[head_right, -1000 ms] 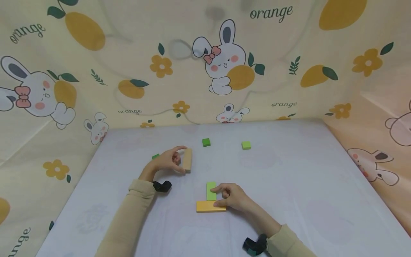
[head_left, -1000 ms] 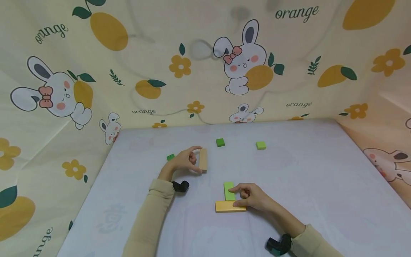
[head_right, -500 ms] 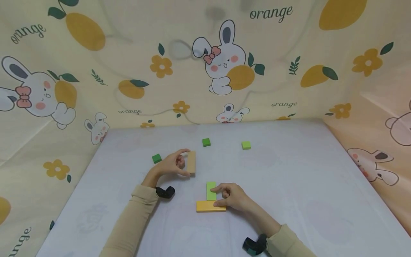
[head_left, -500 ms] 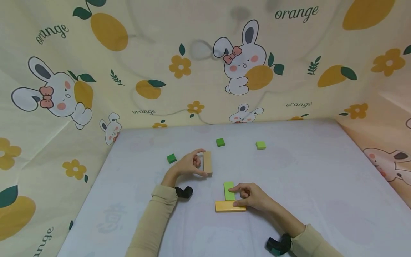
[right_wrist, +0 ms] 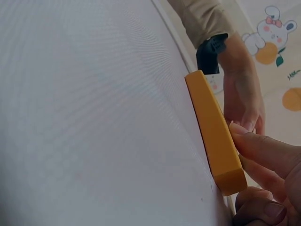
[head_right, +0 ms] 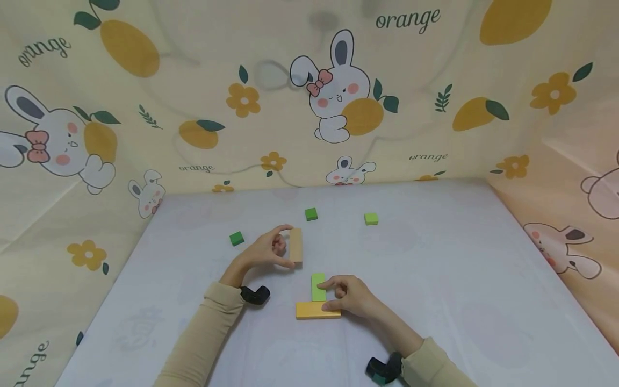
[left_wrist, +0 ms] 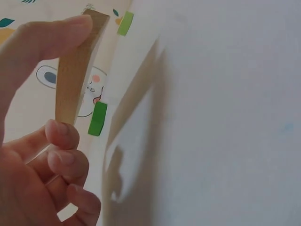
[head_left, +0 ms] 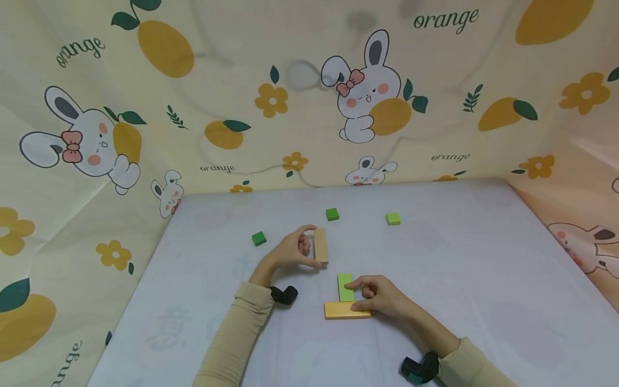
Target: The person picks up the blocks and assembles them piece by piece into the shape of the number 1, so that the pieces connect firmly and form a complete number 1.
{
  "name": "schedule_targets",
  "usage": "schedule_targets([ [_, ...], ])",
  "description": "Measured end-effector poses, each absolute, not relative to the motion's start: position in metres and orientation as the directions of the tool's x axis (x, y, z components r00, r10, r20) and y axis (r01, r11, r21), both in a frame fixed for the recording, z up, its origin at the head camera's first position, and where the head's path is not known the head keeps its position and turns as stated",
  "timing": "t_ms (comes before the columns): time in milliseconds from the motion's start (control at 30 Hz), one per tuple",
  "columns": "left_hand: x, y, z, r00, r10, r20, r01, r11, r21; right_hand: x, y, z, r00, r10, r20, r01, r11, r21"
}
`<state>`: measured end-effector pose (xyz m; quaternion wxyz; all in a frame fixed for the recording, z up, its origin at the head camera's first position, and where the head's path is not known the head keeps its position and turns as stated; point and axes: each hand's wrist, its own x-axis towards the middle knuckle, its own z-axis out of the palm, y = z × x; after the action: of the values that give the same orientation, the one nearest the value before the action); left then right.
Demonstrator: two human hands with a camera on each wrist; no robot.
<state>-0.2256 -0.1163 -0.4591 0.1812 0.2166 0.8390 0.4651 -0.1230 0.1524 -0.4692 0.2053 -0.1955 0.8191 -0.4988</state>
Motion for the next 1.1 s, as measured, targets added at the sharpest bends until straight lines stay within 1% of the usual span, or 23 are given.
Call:
schedule_targets([
  [267,-0.220,-0.105,-0.463,-0.856,0.510,-0.083,0.208,0.486,0.849,-0.124,0.153,-0.471,-0.841,-0.528,-0.123,-0.132,0.420,-0.898],
  [633,-0.215,-0.090,-0.464,-0.883,0.466,-0.047,0.209,0.481,0.851,-0.123,0.153,-0.470,-0.842,-0.523,-0.134,-0.117,0.419,-0.901],
  [933,-0.210,-0.077,-0.463,-0.880,0.472,-0.052,0.224,0.510,0.831,-0.124,0.153,-0.471,-0.834,-0.541,-0.110,-0.150,0.414,-0.898],
  [1100,-0.208,-0.072,-0.463,-0.881,0.473,-0.026,0.258,0.525,0.811,-0.124,0.153,-0.471,-0.835,-0.539,-0.110,-0.154,0.421,-0.894],
])
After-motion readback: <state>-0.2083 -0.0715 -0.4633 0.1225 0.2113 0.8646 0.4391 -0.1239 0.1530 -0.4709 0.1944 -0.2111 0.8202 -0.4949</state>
